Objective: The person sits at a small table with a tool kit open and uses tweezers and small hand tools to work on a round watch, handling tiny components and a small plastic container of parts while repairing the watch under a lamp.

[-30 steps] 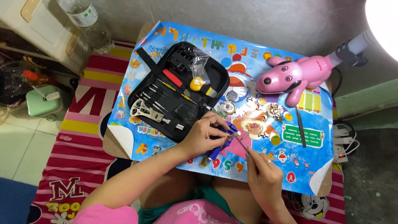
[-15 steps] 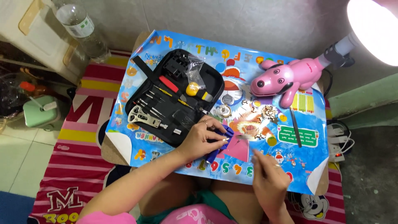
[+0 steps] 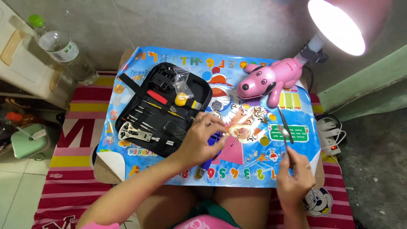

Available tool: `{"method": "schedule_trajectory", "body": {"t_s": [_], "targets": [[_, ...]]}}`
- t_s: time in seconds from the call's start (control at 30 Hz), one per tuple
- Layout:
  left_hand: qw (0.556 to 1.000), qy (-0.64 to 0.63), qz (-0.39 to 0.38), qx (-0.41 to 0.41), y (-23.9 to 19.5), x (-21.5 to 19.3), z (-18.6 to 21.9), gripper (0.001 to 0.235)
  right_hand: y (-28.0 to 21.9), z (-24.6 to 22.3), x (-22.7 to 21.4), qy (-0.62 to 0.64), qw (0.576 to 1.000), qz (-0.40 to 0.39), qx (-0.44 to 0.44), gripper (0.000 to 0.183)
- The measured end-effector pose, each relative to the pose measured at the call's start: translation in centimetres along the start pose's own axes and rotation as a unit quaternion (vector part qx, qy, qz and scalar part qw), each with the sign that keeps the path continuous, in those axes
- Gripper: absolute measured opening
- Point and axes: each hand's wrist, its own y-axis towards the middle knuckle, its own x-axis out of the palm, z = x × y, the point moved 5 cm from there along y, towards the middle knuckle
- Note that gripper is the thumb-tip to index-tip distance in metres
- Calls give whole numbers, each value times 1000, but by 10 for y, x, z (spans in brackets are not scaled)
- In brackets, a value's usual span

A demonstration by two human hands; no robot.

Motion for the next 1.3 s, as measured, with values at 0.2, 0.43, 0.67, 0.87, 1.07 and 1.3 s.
{"method": "schedule_trajectory", "body": {"t_s": [0.2,0.43,0.67,0.87,1.07,1.3], "targets": [[996,8,-76,-38,5,17,-40,12,-6,-27,9,39,998,-42,-29,21],[995,-3,-68,-73,-10,24,-58,8,-2,-39,27,67,995,-70,-5,23],[995,-24,-54,-80,-11,23,-62,6,-1,-49,42,55,993,-108,-2,21],[992,-37,-55,-103,-13,26,-66,8,-4,-59,43,45,993,-97,-58,28],[995,-34,-46,-82,-15,25,-68,7,-9,-59,44,52,994,-83,-37,26],[996,-29,-33,-74,-16,27,-71,7,-6,-59,47,28,992,-117,-39,26]]}}
